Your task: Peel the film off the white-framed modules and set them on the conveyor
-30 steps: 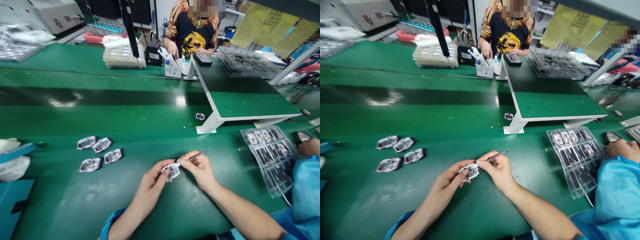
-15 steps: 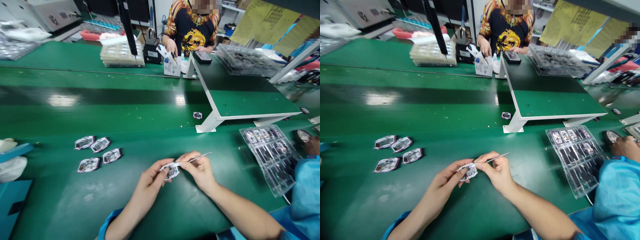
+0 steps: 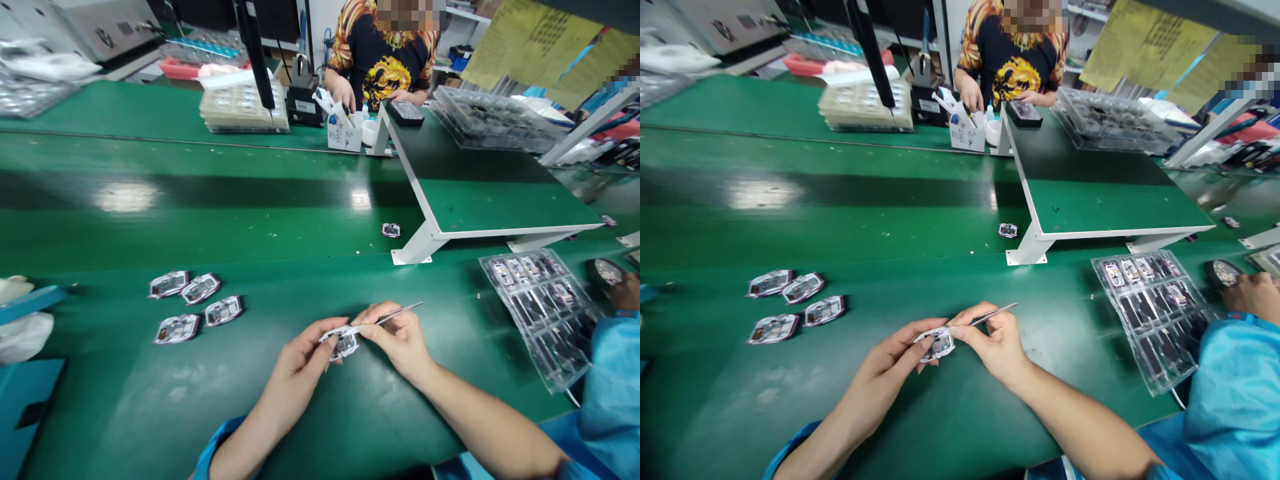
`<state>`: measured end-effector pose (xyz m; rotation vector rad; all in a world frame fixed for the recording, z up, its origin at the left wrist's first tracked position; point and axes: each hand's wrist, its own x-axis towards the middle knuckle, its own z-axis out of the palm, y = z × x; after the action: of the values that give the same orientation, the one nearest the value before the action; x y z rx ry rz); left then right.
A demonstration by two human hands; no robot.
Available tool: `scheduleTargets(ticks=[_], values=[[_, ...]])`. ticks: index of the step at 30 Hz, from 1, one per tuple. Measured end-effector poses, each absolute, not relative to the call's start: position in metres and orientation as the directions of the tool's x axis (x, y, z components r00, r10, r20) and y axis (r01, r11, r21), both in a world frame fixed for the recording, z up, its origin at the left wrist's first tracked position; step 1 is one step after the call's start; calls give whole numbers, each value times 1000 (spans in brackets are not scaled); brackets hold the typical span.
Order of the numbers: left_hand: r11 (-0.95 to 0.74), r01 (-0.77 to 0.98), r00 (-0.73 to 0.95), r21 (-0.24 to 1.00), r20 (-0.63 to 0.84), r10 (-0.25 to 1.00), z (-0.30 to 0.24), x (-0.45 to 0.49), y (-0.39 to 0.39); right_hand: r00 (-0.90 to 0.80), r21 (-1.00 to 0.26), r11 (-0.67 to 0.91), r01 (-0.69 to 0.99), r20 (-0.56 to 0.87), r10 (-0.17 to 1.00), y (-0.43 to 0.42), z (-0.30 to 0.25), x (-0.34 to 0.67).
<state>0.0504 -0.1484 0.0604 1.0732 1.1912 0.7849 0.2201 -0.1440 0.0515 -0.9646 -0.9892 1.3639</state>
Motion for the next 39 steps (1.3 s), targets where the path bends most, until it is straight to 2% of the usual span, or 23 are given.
scheduleTargets(ticks=[12, 20, 25, 28, 33, 39], values=[[328, 69, 238, 942, -335, 912, 60, 50, -148, -13, -984, -10, -178, -8, 1000, -146, 49, 223], [286, 83, 247, 955, -298, 922, 59, 51, -149, 9, -987, 0, -159, -2, 1000, -149, 50, 222], [330, 56, 209, 942, -334, 919, 59, 50, -147, 148, -968, 143, -208, 113, 982, -151, 54, 222], [379, 1, 197, 925, -372, 907, 58, 52, -146, 130, -957, 200, -212, 175, 976, -154, 54, 220], [417, -43, 204, 908, -400, 893, 58, 55, -147, 88, -984, 131, -123, 120, 989, -156, 50, 217], [423, -26, 216, 906, -408, 887, 56, 55, -150, 80, -992, 44, -122, 34, 996, -154, 46, 217]])
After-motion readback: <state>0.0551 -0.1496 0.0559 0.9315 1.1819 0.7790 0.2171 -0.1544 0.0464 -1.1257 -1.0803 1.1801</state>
